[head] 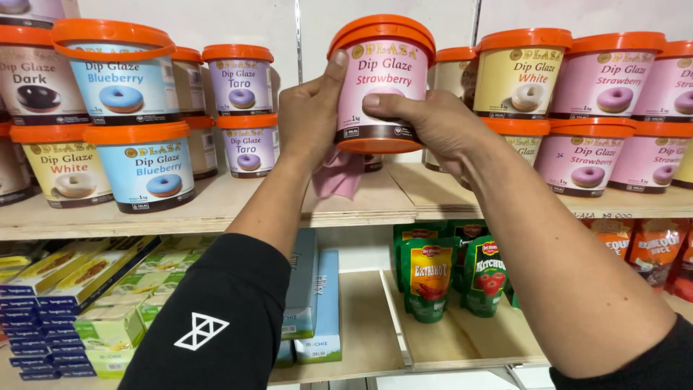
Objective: Wiping down and organizing plastic tubs of donut glaze on storage shelves.
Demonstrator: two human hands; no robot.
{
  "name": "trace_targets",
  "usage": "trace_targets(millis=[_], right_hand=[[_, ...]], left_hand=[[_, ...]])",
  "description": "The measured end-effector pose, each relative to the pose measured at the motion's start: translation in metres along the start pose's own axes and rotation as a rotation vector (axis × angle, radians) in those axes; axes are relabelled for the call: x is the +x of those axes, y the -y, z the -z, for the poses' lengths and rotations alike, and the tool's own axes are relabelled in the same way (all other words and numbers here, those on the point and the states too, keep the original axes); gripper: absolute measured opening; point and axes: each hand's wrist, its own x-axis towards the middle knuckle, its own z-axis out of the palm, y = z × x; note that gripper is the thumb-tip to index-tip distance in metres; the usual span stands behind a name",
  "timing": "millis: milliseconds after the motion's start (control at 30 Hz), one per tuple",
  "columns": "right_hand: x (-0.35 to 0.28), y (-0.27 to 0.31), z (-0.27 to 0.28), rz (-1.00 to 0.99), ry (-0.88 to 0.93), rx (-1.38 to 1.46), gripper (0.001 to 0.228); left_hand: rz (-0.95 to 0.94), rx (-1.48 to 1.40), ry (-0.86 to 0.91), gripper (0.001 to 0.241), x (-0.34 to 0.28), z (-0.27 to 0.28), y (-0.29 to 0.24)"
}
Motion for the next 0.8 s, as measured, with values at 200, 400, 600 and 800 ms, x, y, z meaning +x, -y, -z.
trace_targets(millis=[200, 400, 600, 800], right_hand=[[0.016, -0.061, -0.001, 0.058, -0.202, -0.199, 0.062], [0.020, -0.093, -0.010, -0.028, -0.204, -0.212, 0.060], [0.020, -0.094, -0.010, -0.089, -0.095, -0.235, 0.062], [0.027, -0.098, -0.007, -0.119, -0.021, -0.243, 0.077]], left_hand=[[-0.087, 0.357, -0.116, 0.025, -0.003, 0.010, -0.031], [-0.022, 0.563, 0.037, 0.034, -0.007, 0.004, -0.019], [0.011, 0.580, 0.182, 0.063, -0.010, -0.004, 0.031], [-0.021, 0.553, 0.181, 0.063, -0.014, -0.001, 0.041]])
